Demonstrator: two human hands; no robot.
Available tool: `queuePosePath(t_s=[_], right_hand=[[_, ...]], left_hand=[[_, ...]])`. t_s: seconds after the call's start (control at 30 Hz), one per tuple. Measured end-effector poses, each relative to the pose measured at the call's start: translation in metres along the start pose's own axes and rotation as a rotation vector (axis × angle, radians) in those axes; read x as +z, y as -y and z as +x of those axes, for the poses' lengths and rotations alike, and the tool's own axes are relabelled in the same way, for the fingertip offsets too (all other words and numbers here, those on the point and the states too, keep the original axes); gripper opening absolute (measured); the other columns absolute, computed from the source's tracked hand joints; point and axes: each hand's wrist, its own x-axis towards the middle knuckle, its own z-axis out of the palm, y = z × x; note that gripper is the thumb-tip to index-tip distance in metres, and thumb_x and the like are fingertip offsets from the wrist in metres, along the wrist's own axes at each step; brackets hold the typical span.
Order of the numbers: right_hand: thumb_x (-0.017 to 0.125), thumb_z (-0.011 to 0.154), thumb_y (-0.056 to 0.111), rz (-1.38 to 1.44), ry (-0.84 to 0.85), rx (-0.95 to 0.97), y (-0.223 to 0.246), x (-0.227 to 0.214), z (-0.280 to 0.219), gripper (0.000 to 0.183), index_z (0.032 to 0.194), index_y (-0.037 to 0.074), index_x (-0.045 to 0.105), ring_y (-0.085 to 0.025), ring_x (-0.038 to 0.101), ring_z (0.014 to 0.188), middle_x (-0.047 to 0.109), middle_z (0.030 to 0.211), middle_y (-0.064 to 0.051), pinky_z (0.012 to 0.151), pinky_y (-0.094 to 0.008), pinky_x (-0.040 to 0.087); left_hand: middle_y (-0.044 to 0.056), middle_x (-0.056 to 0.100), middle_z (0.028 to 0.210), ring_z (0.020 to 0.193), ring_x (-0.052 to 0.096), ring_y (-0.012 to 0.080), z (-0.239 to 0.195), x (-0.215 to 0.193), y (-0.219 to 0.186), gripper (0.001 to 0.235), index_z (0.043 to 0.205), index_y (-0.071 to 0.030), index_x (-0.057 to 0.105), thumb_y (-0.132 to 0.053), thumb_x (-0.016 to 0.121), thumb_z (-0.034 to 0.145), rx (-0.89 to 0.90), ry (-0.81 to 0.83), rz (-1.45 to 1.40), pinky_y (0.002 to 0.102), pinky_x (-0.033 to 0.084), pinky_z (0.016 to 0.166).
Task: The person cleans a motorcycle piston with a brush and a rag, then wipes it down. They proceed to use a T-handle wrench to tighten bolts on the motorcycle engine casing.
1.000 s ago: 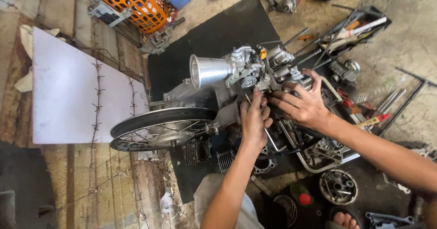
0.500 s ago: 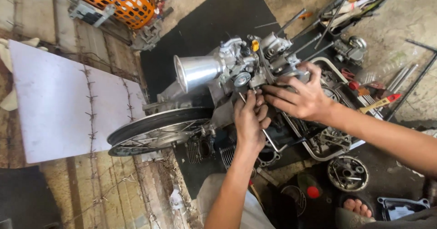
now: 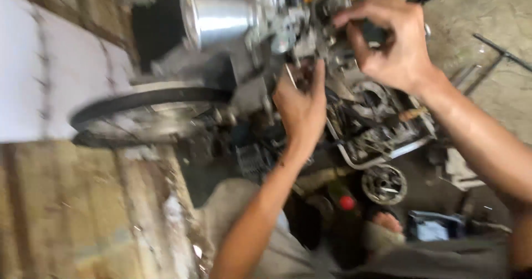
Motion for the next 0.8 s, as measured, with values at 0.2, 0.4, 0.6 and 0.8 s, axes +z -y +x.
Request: queuePosePath(t_s=[0.2, 0.4, 0.6, 0.8], right_hand=[[0.063, 0.088, -0.027, -0.003, 0.060, 0.031, 0.022, -0.009, 0.007, 0.030, 0.113, -0.016, 0.075, -0.029, 0.062, 0.083, 0.075, 0.105, -0.024, 0.076, -0.036, 0.048], [0.063, 0.087, -0.027, -0.010, 0.064, 0.030, 0.021, -0.011, 0.006, 0.029, 0.110, -0.015, 0.075, -0.031, 0.065, 0.087, 0.074, 0.105, -0.025, 0.078, -0.038, 0.050], [0.067, 0.084, -0.023, -0.071, 0.076, 0.007, 0.010, -0.007, 0.002, 0.030, 0.108, -0.009, 0.077, -0.028, 0.060, 0.084, 0.074, 0.101, -0.020, 0.080, -0.038, 0.047], [0.069, 0.085, -0.021, -0.108, 0.103, -0.004, 0.004, -0.003, -0.003, 0.029, 0.108, -0.006, 0.078, -0.024, 0.050, 0.080, 0.073, 0.094, -0.016, 0.082, -0.036, 0.040]], left_hand=[[0.008, 0.072, 0.069, 0.053, 0.060, 0.0136, 0.002, 0.003, -0.001, 0.039, 0.086, 0.006, 0.073, -0.033, 0.072, 0.084, 0.023, -0.069, -0.039, 0.027, 0.049, 0.049], [0.005, 0.070, 0.064, 0.047, 0.057, 0.0133, 0.004, 0.006, 0.007, 0.049, 0.087, 0.005, 0.075, -0.043, 0.064, 0.088, -0.055, -0.036, 0.003, 0.027, 0.047, 0.042], [0.007, 0.069, 0.065, 0.043, 0.057, 0.0165, 0.011, 0.000, 0.002, 0.025, 0.088, 0.003, 0.070, -0.021, 0.064, 0.094, 0.025, 0.038, 0.053, 0.032, 0.047, 0.040], [0.005, 0.063, 0.060, 0.043, 0.050, 0.0136, 0.008, -0.006, -0.004, 0.028, 0.083, 0.005, 0.067, -0.022, 0.069, 0.091, 0.153, 0.001, 0.101, 0.030, 0.042, 0.041]])
